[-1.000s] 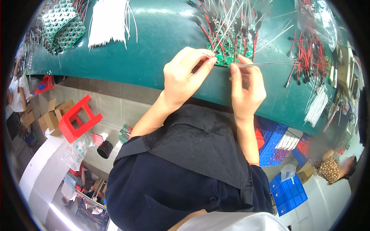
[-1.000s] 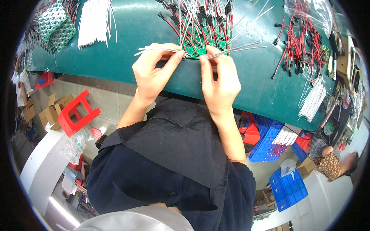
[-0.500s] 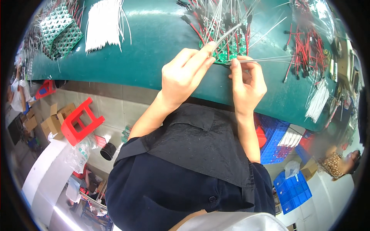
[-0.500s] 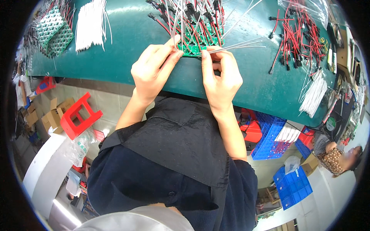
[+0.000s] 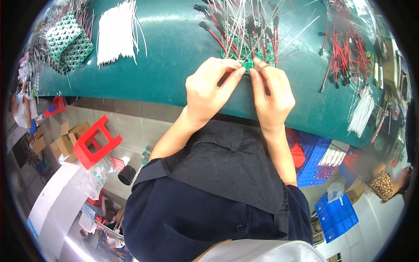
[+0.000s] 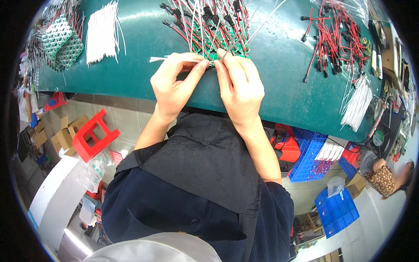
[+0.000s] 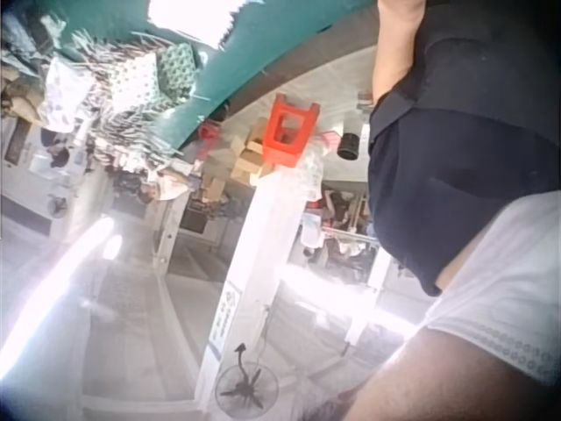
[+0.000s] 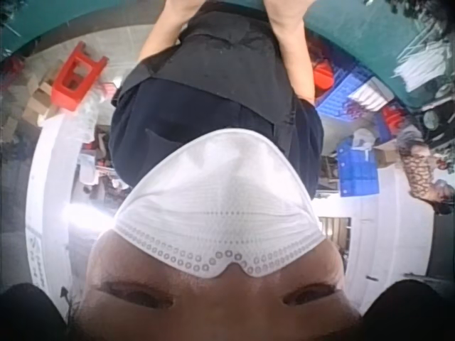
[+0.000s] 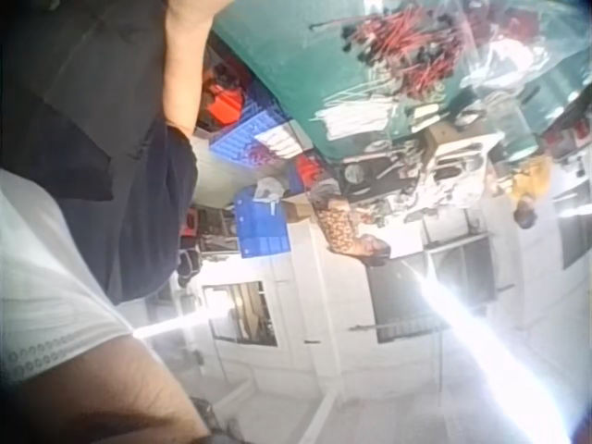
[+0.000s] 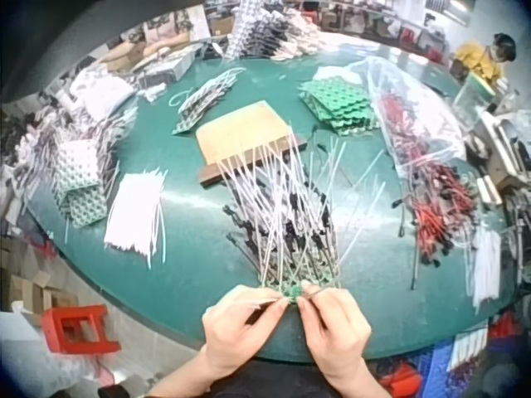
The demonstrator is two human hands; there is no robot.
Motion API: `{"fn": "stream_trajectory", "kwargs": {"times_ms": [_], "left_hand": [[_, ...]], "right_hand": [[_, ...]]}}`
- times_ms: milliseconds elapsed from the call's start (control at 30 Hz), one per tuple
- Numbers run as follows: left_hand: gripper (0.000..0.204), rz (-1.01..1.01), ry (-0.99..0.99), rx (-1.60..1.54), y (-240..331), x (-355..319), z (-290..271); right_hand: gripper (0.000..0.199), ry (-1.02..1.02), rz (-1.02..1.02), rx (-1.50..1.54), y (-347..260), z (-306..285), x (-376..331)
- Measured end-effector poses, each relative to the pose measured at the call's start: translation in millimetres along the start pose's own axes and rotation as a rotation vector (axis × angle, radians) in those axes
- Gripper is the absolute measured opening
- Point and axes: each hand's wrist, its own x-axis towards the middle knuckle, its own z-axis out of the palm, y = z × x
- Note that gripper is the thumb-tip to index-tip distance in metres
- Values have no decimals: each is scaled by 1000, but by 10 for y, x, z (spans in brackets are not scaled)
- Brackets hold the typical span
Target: Assembling LED components and soldering wires onto circuit boards at a factory workstation.
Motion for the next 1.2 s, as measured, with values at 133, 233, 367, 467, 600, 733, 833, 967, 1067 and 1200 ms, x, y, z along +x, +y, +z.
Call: {"fn": "stream_trajectory", "kwargs": {"times_ms": [133, 233, 367, 467, 600, 733, 833, 967, 1067, 1200], "left_hand": [[15, 2, 2, 1, -7, -10, 11], [15, 3, -12, 22, 0, -5, 5], [19, 108, -67, 148, 59, 53, -7], [25, 114, -100, 205, 93, 53, 3], [33, 125, -94, 198, 82, 72, 22], [35, 72, -95, 136, 40, 33, 7], [28, 113, -27, 122, 27, 46, 24], [18, 85, -52, 37, 97, 58, 51], [15, 39, -76, 13, 84, 26, 100], [14, 40, -91, 59, 86, 30, 122]], "right_hand": [[18, 26, -3, -13, 1, -31, 1], [16, 42, 86, 48, 28, -101, -10], [10, 94, 230, 144, 110, -152, -27], [9, 124, 277, 185, 136, -146, -44], [8, 102, 275, 122, 108, -134, -33], [8, 96, 264, 117, 113, -140, -24], [8, 85, 222, 103, 97, -149, -8], [9, 90, 196, 69, 107, -159, -3], [12, 67, 74, 27, 134, -126, 3], [17, 80, 34, -10, 125, -159, -9]]}}
